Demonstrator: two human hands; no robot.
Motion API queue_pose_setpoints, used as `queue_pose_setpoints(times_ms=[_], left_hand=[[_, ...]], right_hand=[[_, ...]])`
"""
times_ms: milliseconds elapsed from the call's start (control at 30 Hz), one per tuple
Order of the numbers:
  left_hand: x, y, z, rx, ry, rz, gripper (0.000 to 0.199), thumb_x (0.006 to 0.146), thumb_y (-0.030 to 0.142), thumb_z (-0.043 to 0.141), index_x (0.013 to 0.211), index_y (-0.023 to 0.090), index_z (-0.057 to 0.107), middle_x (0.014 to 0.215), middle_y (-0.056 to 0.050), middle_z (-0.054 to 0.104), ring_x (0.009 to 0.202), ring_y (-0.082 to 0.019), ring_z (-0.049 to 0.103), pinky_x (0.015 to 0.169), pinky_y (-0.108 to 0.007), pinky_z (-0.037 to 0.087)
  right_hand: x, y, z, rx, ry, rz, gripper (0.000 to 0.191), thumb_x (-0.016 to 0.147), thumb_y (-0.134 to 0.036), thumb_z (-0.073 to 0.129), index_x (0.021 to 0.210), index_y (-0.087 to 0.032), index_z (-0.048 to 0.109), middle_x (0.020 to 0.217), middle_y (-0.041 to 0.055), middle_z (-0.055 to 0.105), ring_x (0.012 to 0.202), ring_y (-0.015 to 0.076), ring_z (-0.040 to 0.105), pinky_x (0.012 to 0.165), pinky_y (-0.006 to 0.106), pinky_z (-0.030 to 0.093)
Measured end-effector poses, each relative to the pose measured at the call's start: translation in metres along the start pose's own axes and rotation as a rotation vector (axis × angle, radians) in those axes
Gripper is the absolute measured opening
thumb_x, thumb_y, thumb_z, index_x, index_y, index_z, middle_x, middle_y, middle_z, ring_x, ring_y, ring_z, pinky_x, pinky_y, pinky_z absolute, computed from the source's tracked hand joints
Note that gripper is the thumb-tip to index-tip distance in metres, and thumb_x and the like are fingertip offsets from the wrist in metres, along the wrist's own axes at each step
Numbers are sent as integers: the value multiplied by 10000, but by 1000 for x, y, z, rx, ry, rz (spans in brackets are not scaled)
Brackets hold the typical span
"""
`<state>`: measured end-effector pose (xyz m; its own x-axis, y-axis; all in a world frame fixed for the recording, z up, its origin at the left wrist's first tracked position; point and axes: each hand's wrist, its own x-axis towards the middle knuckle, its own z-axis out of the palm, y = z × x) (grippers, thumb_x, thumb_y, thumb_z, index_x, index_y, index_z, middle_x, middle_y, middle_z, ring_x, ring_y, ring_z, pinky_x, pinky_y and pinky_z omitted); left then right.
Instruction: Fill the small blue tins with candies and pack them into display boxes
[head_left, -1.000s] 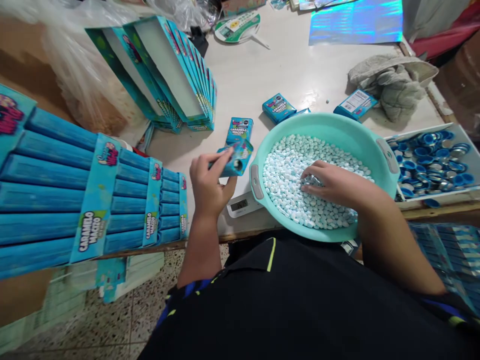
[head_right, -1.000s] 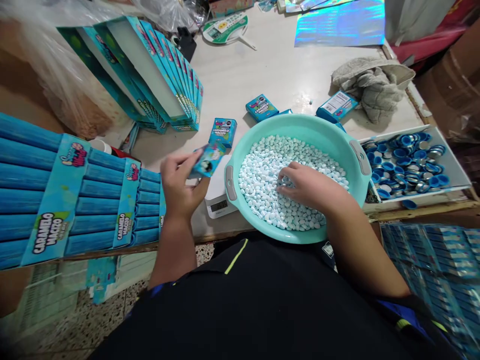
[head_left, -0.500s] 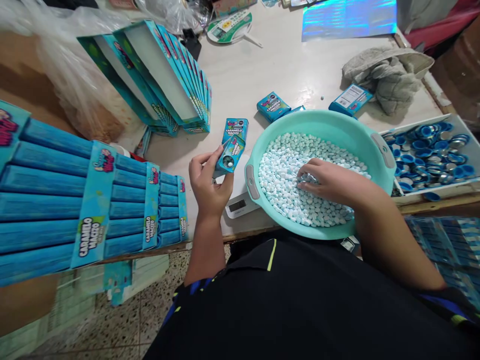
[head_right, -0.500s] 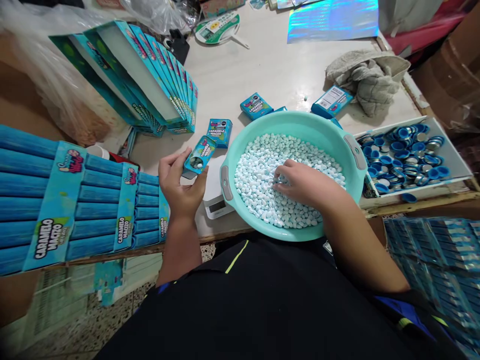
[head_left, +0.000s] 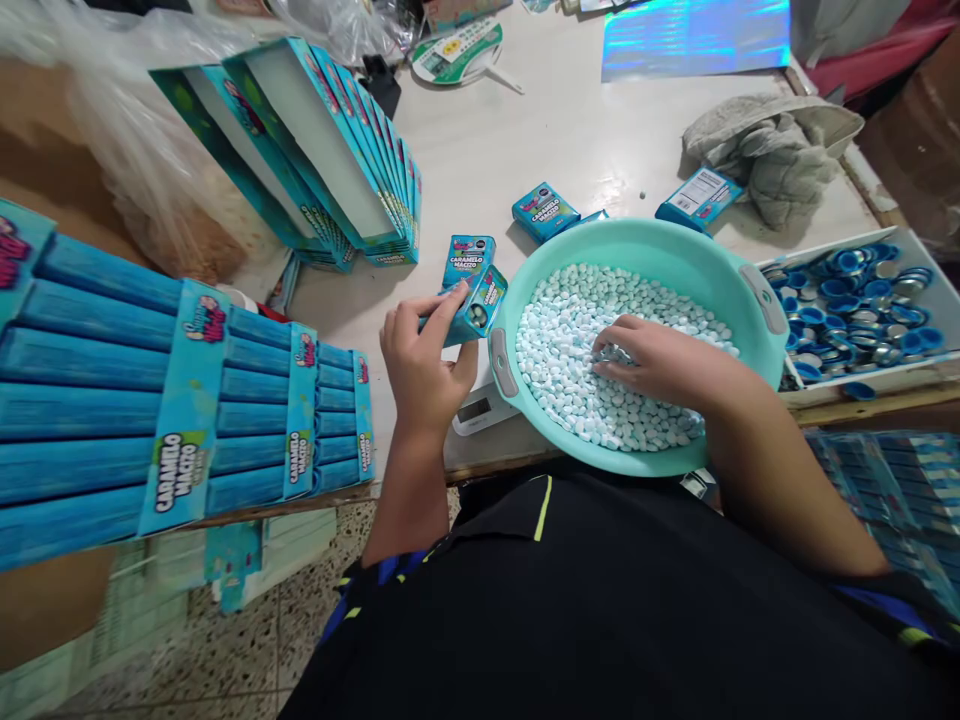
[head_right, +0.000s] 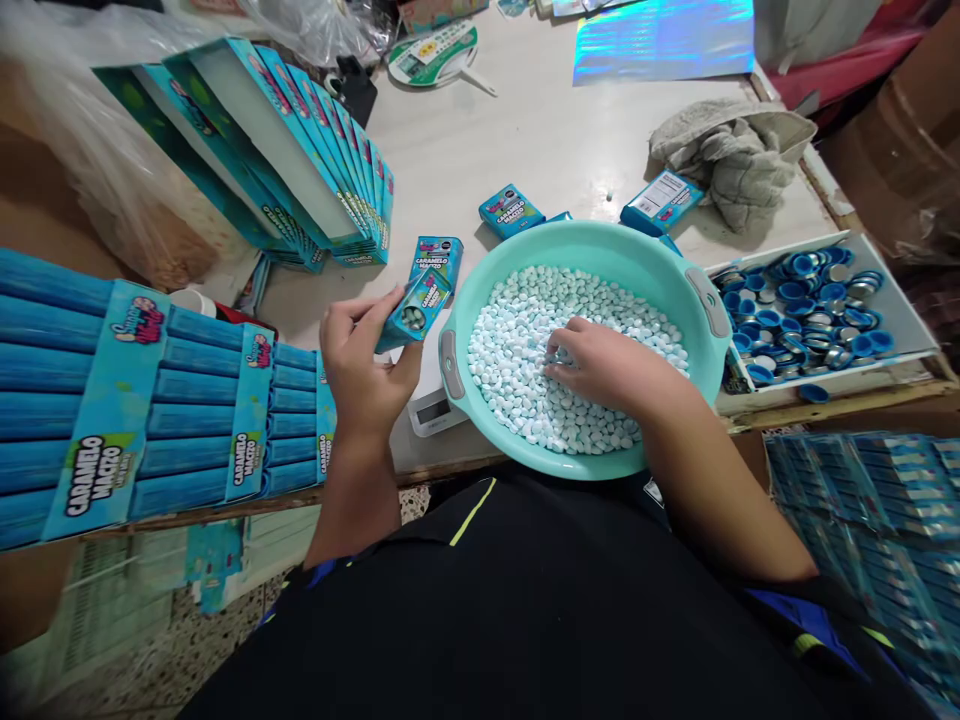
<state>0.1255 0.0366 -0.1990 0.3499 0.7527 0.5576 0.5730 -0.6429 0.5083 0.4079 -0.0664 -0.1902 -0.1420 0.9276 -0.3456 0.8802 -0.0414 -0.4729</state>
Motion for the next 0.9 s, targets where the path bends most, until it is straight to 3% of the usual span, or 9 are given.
queue_pose_setpoints(times_ms=[167, 333, 433, 600, 700, 833, 900], left_hand=[[-16, -24, 9, -208, 91, -189, 442, 831, 364, 819, 1240, 233, 711, 1167, -83, 672, 1134, -274, 649, 1024, -422, 553], [-32, -61, 23, -474, 65, -453, 491, 721, 392, 896, 1129, 192, 713, 1095, -90, 742, 1032, -260, 717, 947, -403, 607], [-39, -74, 26, -552, 55, -526, 541, 653, 412, 940, 1094, 187, 720, 1075, -90, 753, 1000, -257, 730, 912, -383, 619], [-43, -87, 23, -620, 8, -511, 631, 634, 480, 960, 1140, 194, 714, 1092, -85, 741, 1024, -254, 719, 903, -353, 616], [-44, -94, 23, -705, -3, -441, 703, 665, 571, 930, 1224, 224, 684, 1213, -102, 699, 1123, -276, 689, 968, -384, 595], [-45, -104, 26, -776, 141, -332, 778, 670, 738, 846, 1271, 271, 682, 1290, -109, 662, 1249, -300, 625, 1045, -401, 541], [-45, -106, 25, -810, 208, -334, 796, 713, 868, 698, 1250, 280, 699, 1274, -108, 670, 1251, -297, 620, 1049, -401, 526]], right_hand=[[0, 0, 0, 29, -9, -2, 294, 1010, -445, 519, 1143, -223, 659, 1220, 110, 610, 975, 269, 648, 847, 420, 517], [0, 2, 1, 22, -18, 5, 326, 1007, -476, 489, 1151, -238, 659, 1243, 105, 602, 998, 280, 648, 846, 427, 516], [0, 3, 2, 27, -22, 4, 348, 1003, -502, 471, 1157, -250, 656, 1260, 103, 600, 1021, 289, 644, 839, 423, 515], [0, 3, 2, 36, -21, 21, 379, 990, -532, 458, 1161, -258, 657, 1264, 103, 601, 1018, 298, 642, 832, 431, 516], [1, 3, 1, 38, -18, 27, 384, 986, -528, 456, 1161, -252, 659, 1254, 105, 604, 1000, 298, 646, 842, 442, 518], [1, 5, 2, 36, 0, 19, 368, 980, -525, 481, 1147, -257, 669, 1237, 106, 613, 995, 300, 651, 852, 436, 524], [0, 7, 4, 38, 15, 14, 363, 982, -529, 486, 1139, -262, 675, 1244, 104, 614, 1005, 299, 652, 859, 433, 526]])
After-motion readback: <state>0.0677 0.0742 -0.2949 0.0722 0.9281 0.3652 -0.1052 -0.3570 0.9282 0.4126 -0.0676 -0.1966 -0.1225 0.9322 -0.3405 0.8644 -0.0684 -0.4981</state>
